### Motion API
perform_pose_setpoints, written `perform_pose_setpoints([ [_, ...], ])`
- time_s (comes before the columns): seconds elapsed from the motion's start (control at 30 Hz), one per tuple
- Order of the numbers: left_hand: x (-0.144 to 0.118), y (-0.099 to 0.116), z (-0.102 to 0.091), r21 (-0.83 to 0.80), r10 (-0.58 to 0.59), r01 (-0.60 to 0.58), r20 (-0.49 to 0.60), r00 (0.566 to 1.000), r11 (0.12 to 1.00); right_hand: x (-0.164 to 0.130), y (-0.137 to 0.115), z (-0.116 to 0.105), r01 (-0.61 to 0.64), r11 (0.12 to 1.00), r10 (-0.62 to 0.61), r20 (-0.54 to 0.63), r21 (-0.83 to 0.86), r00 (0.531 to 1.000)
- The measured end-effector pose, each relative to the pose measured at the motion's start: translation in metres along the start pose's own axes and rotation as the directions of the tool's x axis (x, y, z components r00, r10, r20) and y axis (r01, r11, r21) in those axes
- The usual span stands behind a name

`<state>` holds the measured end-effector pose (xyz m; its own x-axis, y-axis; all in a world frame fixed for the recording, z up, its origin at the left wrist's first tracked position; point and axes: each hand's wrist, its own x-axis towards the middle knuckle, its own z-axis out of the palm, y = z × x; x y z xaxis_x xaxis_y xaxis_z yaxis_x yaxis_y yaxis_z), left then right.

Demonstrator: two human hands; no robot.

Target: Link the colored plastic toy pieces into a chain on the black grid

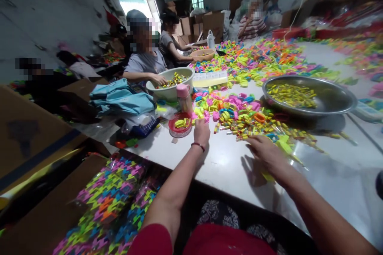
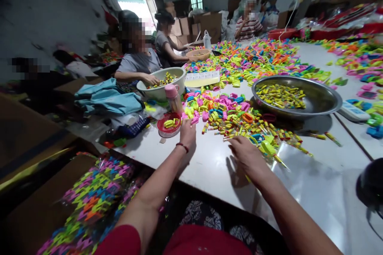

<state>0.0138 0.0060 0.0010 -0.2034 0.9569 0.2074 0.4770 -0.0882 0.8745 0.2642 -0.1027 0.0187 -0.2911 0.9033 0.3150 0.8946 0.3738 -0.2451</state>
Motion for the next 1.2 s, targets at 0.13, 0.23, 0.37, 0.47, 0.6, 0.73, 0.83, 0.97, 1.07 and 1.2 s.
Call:
perform_pose_setpoints([
  [0.13,0.038,-0.001,0.008,-0.001,-0.008,0.008,0.009,1.000,1.000,0.040,-0.012,0.028,0.019,0.998,-0.004,0.216,-0.066,0.976],
  [0.23,0.043,-0.004,0.009,-0.062,-0.038,0.040,0.035,0.999,0.997,0.056,-0.004,0.042,0.003,0.997,0.012,0.187,-0.080,0.982],
  [0.37,0.023,-0.003,0.000,-0.222,-0.075,0.093,0.086,0.993,0.971,0.057,0.002,0.045,-0.091,0.995,0.087,0.092,0.043,0.992],
  [0.47,-0.014,0.005,-0.012,-0.380,-0.106,0.178,0.201,0.974,0.908,0.044,-0.008,0.033,-0.146,0.958,0.152,-0.006,0.247,0.988],
  [0.6,-0.080,0.022,-0.024,-0.594,-0.131,0.351,0.381,0.915,0.724,0.008,-0.031,0.012,-0.203,0.698,0.272,0.008,0.687,0.962],
  [0.73,-0.134,0.036,-0.028,-0.675,-0.138,0.492,0.508,0.850,0.549,-0.036,-0.057,-0.002,-0.377,0.180,0.343,0.301,0.909,0.890],
  [0.83,-0.157,0.041,-0.027,-0.620,-0.123,0.556,0.600,0.791,0.554,-0.062,-0.072,-0.011,-0.380,0.163,0.288,0.324,0.911,0.901],
  [0.97,-0.172,0.045,-0.026,-0.580,-0.057,0.589,0.684,0.727,0.563,-0.081,-0.081,-0.023,-0.386,0.221,0.205,0.345,0.895,0.916],
  [1.07,-0.176,0.047,-0.025,-0.557,-0.002,0.581,0.720,0.694,0.594,-0.089,-0.078,-0.030,-0.384,0.362,0.193,0.335,0.849,0.922],
  [1.2,-0.181,0.050,-0.023,-0.508,-0.006,0.592,0.756,0.655,0.626,-0.092,-0.071,-0.035,-0.282,0.538,0.151,0.239,0.794,0.959],
])
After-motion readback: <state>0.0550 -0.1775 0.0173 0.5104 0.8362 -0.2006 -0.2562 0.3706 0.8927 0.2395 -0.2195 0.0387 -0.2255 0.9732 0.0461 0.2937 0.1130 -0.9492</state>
